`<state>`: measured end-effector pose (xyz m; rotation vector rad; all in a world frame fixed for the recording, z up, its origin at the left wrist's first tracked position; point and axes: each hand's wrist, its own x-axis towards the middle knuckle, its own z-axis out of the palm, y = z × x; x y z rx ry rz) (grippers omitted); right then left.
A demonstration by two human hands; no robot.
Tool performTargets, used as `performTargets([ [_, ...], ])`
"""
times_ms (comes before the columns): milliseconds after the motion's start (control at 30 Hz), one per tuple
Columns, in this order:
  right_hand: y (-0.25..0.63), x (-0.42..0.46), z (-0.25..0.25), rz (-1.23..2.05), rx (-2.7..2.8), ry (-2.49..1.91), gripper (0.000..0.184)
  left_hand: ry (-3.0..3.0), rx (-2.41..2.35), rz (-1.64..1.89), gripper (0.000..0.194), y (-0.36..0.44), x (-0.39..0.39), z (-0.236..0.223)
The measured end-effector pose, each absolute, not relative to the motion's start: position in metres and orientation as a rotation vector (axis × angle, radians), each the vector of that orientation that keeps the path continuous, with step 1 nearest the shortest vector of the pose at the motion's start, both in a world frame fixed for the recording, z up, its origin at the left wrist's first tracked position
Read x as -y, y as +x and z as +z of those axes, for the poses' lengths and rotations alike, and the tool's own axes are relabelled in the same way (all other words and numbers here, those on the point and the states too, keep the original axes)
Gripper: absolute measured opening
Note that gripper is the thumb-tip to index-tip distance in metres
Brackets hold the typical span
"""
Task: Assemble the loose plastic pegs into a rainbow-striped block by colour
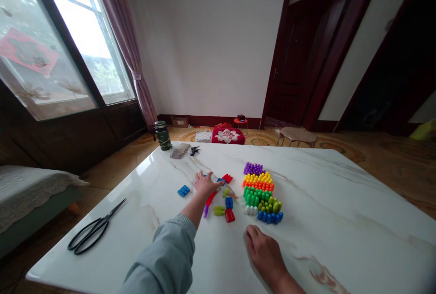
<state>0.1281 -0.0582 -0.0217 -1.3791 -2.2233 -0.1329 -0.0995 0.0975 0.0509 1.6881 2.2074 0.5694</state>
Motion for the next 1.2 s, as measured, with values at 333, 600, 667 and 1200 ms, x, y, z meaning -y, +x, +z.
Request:
performTargets([
  [333, 0.127, 0.062, -0.019, -0.025, 2.257, -1.459, 0.016, 1.795, -2.179, 0.386, 0.05, -0.087, -0.14, 0.036],
  [600, 0.127, 0.061, -0.013, -0.018, 2.273, -1.477, 0.017, 1.959, -2.109, 0.619, 0.025, -0.093, -0.142, 0.029],
  [667, 0.127, 0.062, -0.011, -0.02, 2.28, -1.48, 0.016, 1.979, -2.112, 0.699, 0.022, -0.098, -0.139, 0.033],
  [1200, 0.125, 0.062, -0.019, -0.104, 2.278, -1.487, 0.015, 1.803, -2.212, 0.535, 0.061, -0.117, -0.13, 0.043],
])
